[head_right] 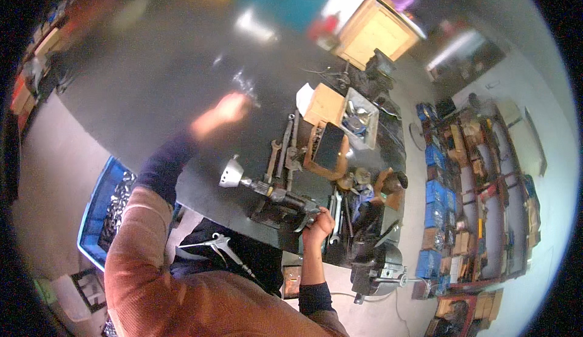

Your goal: The person repeatedly picks small metal parts from a blue bin, places them into a vise, and uses a tool to work on each part before returning it to the bin. The process is repeated for multiple parts in a consistent sequence.

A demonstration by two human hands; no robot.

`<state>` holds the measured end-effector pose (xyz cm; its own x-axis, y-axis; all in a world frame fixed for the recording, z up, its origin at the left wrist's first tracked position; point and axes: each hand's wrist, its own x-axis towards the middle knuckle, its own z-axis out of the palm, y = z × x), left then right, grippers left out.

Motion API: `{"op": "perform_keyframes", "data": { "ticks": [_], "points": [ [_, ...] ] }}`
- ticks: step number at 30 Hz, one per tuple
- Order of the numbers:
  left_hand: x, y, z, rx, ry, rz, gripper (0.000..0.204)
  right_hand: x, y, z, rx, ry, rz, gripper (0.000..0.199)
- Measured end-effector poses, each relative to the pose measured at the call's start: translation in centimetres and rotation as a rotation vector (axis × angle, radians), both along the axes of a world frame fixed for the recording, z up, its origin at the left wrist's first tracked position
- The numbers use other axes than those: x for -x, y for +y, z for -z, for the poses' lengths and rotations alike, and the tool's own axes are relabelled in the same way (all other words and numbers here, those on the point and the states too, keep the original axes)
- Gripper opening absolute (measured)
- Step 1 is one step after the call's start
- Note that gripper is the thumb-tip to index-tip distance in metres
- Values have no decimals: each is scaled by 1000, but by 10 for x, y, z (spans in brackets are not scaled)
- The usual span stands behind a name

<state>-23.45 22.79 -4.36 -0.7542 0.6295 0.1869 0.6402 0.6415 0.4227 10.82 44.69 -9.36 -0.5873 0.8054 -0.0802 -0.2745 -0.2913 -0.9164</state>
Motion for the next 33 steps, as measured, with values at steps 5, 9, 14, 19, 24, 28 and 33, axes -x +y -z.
{"op": "perform_keyframes", "data": {
  "ticks": [5, 9, 14, 19, 24, 28, 33],
  "points": [
    [38, 35, 28, 191, 67, -25, 28, -3, -9, -7, 33, -31, -44, 13],
    [35, 27, 36, 204, 157, -13, 23, -4, -12, -3, 31, -62, -39, 12],
    [-13, -35, 23, -100, 131, 85, 22, -9, -21, -20, 103, -71, -8, 10],
    [-124, -108, -52, -834, -868, 285, 15, -12, -7, 0, 92, -69, -26, 10],
    [-173, -116, -64, -955, -802, 338, 17, -11, -13, -9, 39, -61, -20, 11],
    [-177, -112, -60, -992, -831, 325, 15, -13, -19, -16, 57, -78, 31, 12],
    [-173, -112, -65, -945, -841, 354, 14, -30, -33, -37, 10, -7, -40, 13]
  ]
}}
